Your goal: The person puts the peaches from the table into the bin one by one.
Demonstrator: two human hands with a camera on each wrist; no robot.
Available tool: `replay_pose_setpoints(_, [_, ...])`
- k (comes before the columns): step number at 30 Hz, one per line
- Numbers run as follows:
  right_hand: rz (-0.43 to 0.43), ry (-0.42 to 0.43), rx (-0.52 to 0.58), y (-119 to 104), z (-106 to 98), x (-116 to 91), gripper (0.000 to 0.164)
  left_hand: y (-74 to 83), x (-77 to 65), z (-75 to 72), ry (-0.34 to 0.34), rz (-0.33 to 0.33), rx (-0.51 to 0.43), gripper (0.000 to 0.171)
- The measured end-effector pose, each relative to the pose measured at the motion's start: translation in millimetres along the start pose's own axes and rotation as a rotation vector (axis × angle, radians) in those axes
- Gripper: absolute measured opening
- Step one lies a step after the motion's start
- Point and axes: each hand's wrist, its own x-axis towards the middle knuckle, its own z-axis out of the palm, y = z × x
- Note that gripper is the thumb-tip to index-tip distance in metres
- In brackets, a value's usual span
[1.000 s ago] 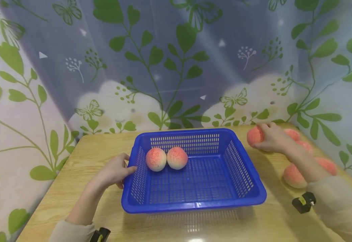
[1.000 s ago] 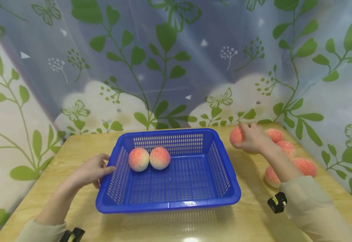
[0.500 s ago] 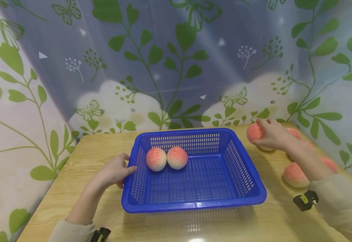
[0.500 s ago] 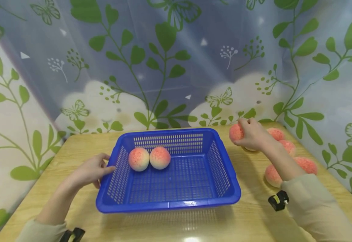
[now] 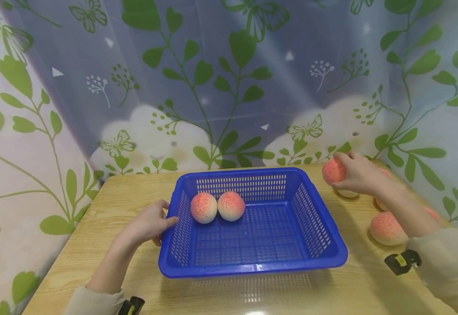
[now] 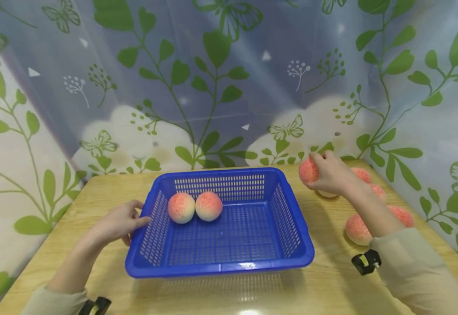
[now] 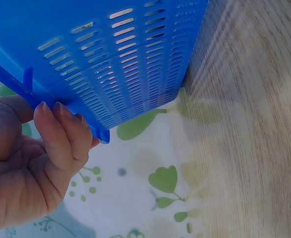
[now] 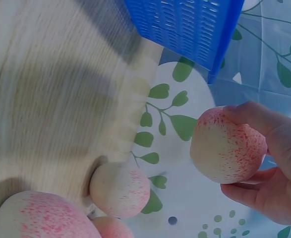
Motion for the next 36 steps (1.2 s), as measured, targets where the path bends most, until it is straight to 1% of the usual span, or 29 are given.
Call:
replay_pose_setpoints(8, [-0.019, 0.024, -0.03, -4, -8, 1, 0.082, -0.7, 0.2, 0.1, 0.007, -0.001, -0.004, 0.045])
replay_pose_setpoints(14, [-0.037, 0.046, -0.046, -8, -14, 1, 0.08, -0.7, 0.3, -0.4, 0.009, 0.009, 0.013, 0.045])
replay_pose_setpoints(21, [-0.059, 0.04, -0.027, -16, -22, 1, 0.08, -1.1, 0.4, -0.9, 0.011, 0.019, 0.021, 0.043])
replay_pose_setpoints(28, [-0.056, 0.021, -0.014, -27, -28, 2, 0.082, -0.8, -0.1, -0.8, 0.013, 0.016, 0.022, 0.042])
replay_pose_setpoints(36, [-0.109, 0.028, -0.009, -41, -28, 2, 0.08, -0.7, -0.2, -0.6, 0.01, 0.011, 0.004, 0.041])
